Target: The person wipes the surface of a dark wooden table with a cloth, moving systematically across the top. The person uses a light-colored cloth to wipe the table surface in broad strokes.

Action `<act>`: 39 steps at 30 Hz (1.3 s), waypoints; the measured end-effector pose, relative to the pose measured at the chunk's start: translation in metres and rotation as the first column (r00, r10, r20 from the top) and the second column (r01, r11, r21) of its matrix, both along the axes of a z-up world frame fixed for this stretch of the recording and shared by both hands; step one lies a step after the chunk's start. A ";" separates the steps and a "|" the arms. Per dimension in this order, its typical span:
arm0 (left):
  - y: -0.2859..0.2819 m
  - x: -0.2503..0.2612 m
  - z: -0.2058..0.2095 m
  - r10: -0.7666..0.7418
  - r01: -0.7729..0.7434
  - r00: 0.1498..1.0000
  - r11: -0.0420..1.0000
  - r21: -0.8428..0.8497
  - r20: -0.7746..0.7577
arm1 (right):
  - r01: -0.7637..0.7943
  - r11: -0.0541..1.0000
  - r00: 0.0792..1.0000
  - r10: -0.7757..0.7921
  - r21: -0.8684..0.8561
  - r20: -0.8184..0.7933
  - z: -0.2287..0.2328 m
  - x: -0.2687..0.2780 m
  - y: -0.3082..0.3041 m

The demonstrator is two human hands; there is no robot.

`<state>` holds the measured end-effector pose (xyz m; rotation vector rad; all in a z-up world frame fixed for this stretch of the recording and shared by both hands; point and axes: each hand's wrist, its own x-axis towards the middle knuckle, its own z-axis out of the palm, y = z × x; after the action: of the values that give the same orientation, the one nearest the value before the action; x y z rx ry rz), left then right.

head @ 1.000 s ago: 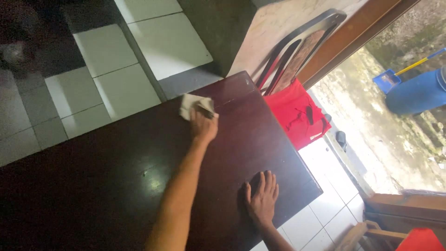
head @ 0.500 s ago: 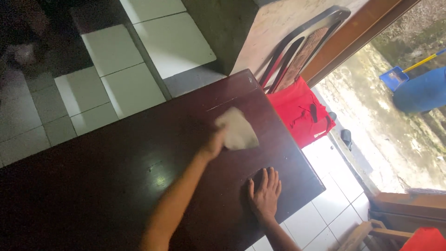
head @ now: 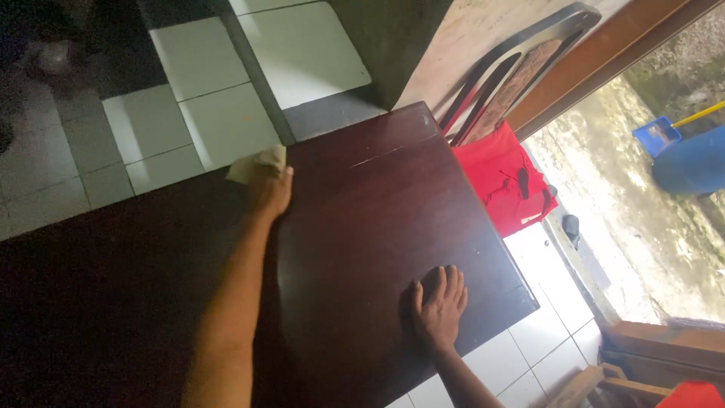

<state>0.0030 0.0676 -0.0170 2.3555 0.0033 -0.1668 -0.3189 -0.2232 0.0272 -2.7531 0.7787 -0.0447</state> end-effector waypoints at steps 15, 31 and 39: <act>-0.134 -0.149 -0.006 -0.479 0.423 0.764 0.878 0.227 0.431 | -0.042 0.998 0.999 0.042 -0.054 0.011 -0.013 -0.008 -0.005; 0.053 -0.200 0.015 0.259 -0.154 0.966 0.589 -0.793 0.005 | -0.032 0.986 0.999 0.034 -0.162 0.013 -0.021 -0.011 -0.006; 0.186 -0.149 -0.020 0.425 -0.379 0.885 0.895 -0.235 0.192 | -0.022 0.993 1.000 0.023 -0.113 0.009 -0.012 -0.010 -0.001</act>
<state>-0.1463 0.2537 -0.0373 2.1138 0.3462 0.3096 -0.3294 -0.2243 0.0148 -2.8653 0.7644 -0.1013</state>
